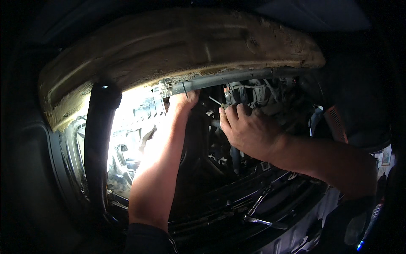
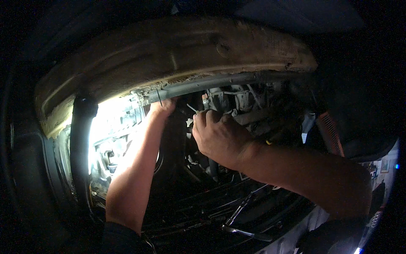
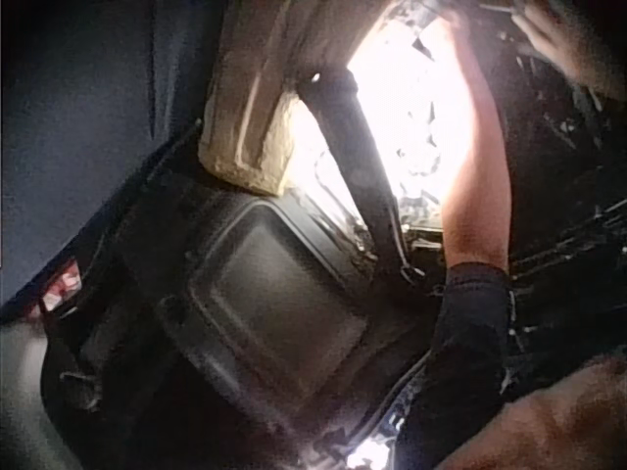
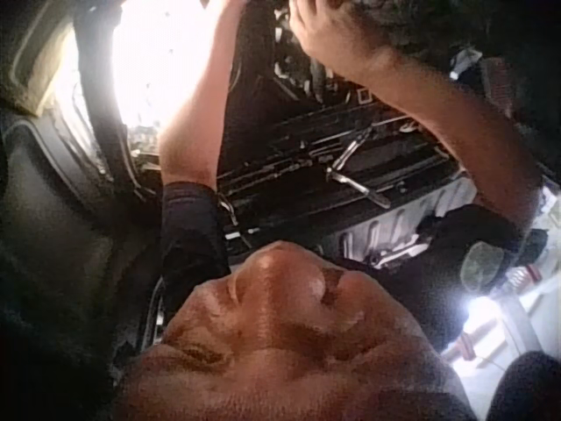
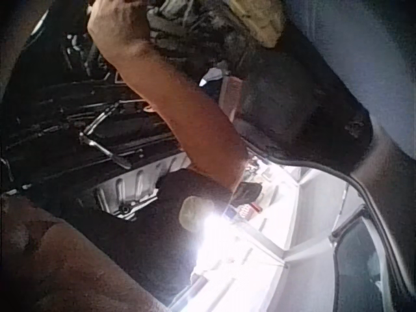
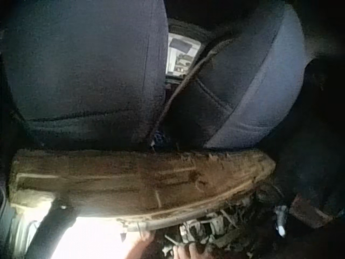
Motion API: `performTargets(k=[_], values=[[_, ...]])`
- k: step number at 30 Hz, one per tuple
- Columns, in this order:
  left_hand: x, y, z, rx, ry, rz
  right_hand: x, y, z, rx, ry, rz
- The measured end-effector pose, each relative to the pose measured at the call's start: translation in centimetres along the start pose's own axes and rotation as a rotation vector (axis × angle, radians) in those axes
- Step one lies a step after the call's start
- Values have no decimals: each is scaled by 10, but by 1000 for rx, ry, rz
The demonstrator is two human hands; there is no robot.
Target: The person works under the hood of a car, using a ratchet and screwdriver to remove and adjust components in the engine bay. The person removes a hose clamp, detaches a hose, and manipulates engine parts with both hands.
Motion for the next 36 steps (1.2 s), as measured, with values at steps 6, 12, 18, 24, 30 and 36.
performTargets(k=[6,12,18,24,30,36], values=[[-1,2,6,-54,67,-20,-33,13,-17,-37,-824,-399],[-1,2,1,0,28,-14,-29,3,-25,46,-949,-428],[-4,3,5,-1,75,6,-22,-10,-8,214,-485,-269],[-6,6,10,-55,94,2,-14,-16,-12,325,-342,-221],[-4,6,5,-18,87,4,-34,-3,-23,305,-814,-432],[-1,5,4,-47,103,31,-29,-11,-16,291,-825,-427]])
Point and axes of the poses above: each hand's wrist, its own y-axis away from the middle knuckle, its own z-axis out of the back of the hand, x = y × z, the point moved 10 cm from there along -y, towards the middle knuckle, and after that the axes turned 4 degrees about z, right-handed, at the moved point
